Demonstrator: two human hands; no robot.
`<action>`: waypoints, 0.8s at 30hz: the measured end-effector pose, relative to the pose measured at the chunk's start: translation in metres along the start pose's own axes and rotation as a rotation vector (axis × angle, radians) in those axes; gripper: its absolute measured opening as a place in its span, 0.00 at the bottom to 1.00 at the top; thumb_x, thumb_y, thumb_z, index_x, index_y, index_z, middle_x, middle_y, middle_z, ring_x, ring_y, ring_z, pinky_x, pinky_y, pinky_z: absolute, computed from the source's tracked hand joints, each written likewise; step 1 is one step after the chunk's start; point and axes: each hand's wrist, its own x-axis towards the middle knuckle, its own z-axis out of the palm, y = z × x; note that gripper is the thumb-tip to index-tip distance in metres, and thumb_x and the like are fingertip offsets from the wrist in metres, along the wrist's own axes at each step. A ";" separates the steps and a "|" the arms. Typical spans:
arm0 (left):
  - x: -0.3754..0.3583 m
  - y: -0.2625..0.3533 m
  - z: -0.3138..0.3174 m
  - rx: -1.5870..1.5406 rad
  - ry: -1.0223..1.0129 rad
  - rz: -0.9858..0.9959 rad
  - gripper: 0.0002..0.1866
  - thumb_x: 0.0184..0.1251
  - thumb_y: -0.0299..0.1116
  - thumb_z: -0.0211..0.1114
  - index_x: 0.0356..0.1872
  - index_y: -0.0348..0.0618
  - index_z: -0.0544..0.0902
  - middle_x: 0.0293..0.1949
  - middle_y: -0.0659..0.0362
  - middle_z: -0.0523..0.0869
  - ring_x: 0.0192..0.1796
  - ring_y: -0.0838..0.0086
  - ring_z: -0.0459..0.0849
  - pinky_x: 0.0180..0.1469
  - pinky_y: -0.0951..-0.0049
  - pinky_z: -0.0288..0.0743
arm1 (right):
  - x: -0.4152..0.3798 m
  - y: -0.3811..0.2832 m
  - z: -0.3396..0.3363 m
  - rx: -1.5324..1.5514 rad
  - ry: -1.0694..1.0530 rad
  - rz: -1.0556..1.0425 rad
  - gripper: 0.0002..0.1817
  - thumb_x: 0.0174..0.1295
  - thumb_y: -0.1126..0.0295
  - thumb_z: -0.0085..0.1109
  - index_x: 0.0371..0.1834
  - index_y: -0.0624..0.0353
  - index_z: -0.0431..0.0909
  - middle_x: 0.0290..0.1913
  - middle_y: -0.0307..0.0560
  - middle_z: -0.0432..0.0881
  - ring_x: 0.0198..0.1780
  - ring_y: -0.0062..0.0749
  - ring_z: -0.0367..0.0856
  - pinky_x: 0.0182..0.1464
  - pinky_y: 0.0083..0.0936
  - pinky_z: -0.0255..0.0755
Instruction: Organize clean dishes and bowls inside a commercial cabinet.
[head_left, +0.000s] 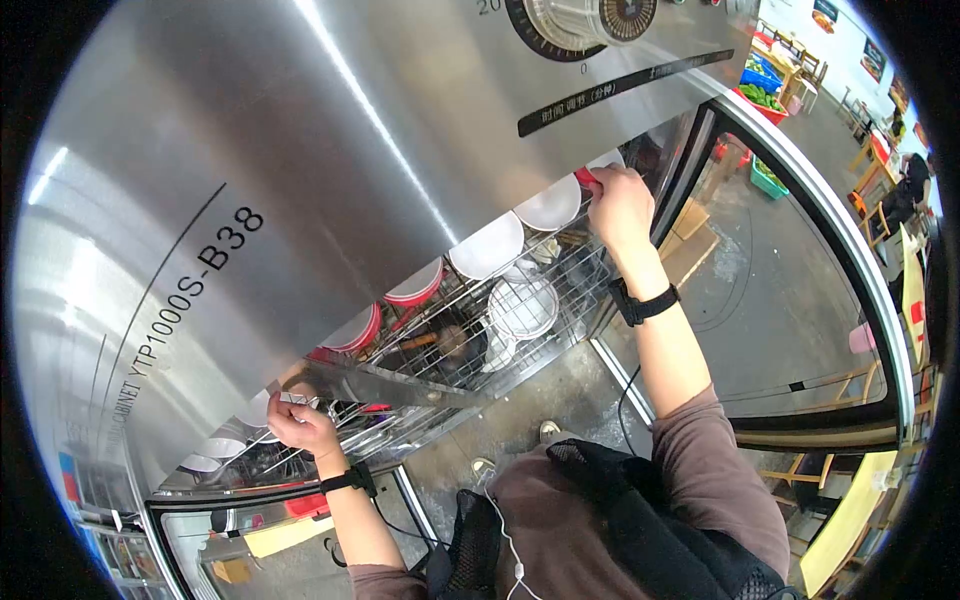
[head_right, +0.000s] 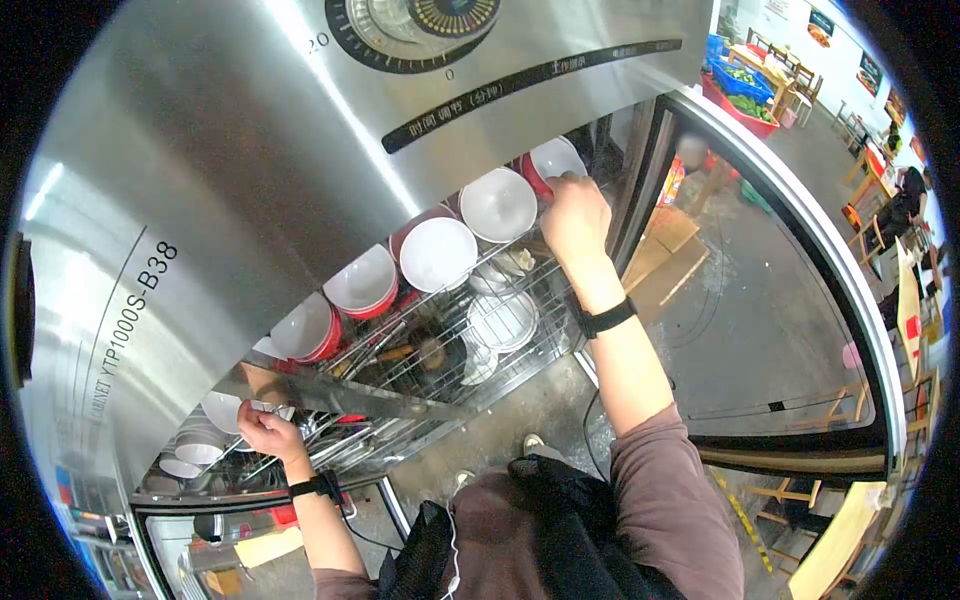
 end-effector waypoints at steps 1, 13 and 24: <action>0.000 0.000 -0.001 -0.008 -0.007 -0.007 0.18 0.69 0.30 0.55 0.56 0.34 0.81 0.29 0.56 0.80 0.36 0.57 0.76 0.44 0.58 0.70 | -0.003 0.000 -0.004 0.021 0.031 -0.005 0.10 0.58 0.74 0.62 0.41 0.57 0.89 0.41 0.50 0.86 0.48 0.49 0.85 0.48 0.43 0.81; -0.002 -0.009 -0.002 -0.031 -0.035 0.015 0.18 0.64 0.26 0.57 0.54 0.37 0.82 0.28 0.58 0.81 0.34 0.60 0.74 0.41 0.61 0.68 | -0.011 -0.076 -0.035 0.421 0.033 -0.506 0.13 0.52 0.78 0.62 0.42 0.59 0.88 0.47 0.47 0.88 0.49 0.48 0.85 0.48 0.40 0.82; -0.004 -0.019 -0.008 -0.094 -0.115 0.067 0.18 0.62 0.24 0.60 0.54 0.35 0.82 0.35 0.53 0.84 0.37 0.57 0.78 0.44 0.57 0.70 | -0.014 -0.199 0.028 0.482 0.024 -0.631 0.11 0.55 0.71 0.64 0.42 0.58 0.85 0.42 0.58 0.85 0.48 0.59 0.83 0.49 0.50 0.77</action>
